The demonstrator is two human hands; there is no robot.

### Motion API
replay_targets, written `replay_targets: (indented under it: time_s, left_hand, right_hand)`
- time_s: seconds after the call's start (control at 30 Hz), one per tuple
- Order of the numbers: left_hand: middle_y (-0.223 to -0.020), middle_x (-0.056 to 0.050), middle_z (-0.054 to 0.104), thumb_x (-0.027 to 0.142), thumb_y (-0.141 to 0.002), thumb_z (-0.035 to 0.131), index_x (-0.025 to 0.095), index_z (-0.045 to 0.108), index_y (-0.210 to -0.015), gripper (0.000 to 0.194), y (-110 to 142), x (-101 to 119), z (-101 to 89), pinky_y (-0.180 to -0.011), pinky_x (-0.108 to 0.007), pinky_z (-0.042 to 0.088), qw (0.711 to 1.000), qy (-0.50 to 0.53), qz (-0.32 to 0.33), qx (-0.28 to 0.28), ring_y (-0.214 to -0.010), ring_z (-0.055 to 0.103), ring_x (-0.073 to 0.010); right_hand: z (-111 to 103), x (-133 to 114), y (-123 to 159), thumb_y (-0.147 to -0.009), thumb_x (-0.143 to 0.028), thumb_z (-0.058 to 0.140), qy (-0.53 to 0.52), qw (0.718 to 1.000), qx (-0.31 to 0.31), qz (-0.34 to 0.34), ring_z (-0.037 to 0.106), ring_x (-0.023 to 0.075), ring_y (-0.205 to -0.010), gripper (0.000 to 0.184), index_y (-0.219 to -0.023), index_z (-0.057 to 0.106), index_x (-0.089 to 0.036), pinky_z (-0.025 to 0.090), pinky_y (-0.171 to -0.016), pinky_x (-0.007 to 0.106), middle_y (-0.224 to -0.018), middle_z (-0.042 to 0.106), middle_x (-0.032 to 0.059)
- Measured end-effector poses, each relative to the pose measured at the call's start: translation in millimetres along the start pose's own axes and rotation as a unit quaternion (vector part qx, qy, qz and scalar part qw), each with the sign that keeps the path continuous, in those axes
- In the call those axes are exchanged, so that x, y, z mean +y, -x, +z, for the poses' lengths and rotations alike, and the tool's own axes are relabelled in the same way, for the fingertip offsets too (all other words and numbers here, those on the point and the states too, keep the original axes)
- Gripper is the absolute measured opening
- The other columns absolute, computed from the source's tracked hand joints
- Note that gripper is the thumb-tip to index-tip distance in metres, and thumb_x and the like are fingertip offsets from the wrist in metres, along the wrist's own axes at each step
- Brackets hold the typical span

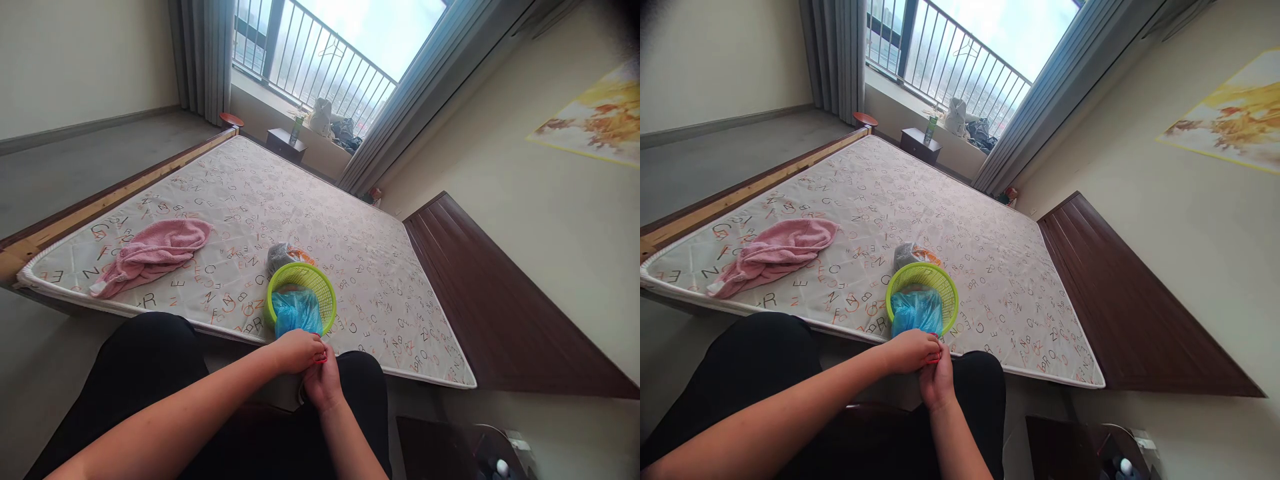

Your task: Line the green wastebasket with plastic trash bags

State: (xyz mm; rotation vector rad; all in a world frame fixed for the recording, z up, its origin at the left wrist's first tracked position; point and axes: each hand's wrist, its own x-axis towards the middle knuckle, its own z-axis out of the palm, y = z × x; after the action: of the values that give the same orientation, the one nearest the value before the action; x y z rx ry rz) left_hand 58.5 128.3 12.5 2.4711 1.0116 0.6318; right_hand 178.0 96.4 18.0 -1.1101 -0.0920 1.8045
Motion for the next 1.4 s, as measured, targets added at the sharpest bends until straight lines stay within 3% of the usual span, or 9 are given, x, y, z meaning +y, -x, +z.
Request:
replay_targets:
  time_s: [0.43, 0.77, 1.07, 1.4]
  left_hand:
    - [-0.083, -0.004, 0.075, 0.029, -0.096, 0.064, 0.019, 0.074, -0.079, 0.022, 1.1, -0.3, -0.5, -0.062, -0.028, 0.046, 0.999, 0.016, 0.012, 0.025, -0.072, 0.068, -0.018]
    - [-0.087, -0.005, 0.076, 0.032, -0.098, 0.06, 0.018, 0.075, -0.082, 0.025, -0.2, 0.6, -1.6, -0.062, -0.027, 0.046, 1.0, -0.004, -0.001, -0.005, -0.075, 0.068, -0.0183]
    - [-0.084, -0.004, 0.075, 0.031, -0.096, 0.064, 0.019, 0.075, -0.079, 0.023, 0.1, 0.2, -0.9, -0.063, -0.028, 0.044, 1.0, 0.014, 0.003, 0.025, -0.07, 0.066, -0.0175]
    - [-0.09, -0.005, 0.076, 0.031, -0.097, 0.062, 0.019, 0.076, -0.085, 0.021, -1.8, -0.9, 1.2, -0.067, -0.028, 0.046, 1.0, 0.002, -0.008, -0.01, -0.077, 0.068, -0.019]
  right_hand:
    - [-5.0, 2.2, -4.5, -0.088, -0.025, 0.059, 0.008, 1.0, -0.011, -0.015, 0.07, 0.0127, -0.067, 0.011, -0.09, 0.068, -0.019, 0.057, -0.068, 0.024, -0.078, 0.075, -0.0006]
    - [-5.5, 3.5, -6.0, -0.087, -0.028, 0.061, 0.024, 0.999, -0.013, -0.027, 0.07, 0.0136, -0.067, 0.011, -0.088, 0.067, -0.019, 0.056, -0.065, 0.024, -0.076, 0.074, -0.0009]
    - [-7.7, 4.1, -8.4, -0.088, -0.027, 0.06, 0.02, 0.999, -0.016, -0.021, 0.071, 0.0144, -0.068, 0.011, -0.088, 0.067, -0.019, 0.057, -0.066, 0.025, -0.077, 0.075, -0.0004]
    - [-3.9, 2.8, -7.4, -0.087, -0.026, 0.06, 0.015, 1.0, -0.009, -0.023, 0.071, 0.0129, -0.069, 0.009, -0.088, 0.067, -0.019, 0.057, -0.066, 0.023, -0.078, 0.076, -0.0013]
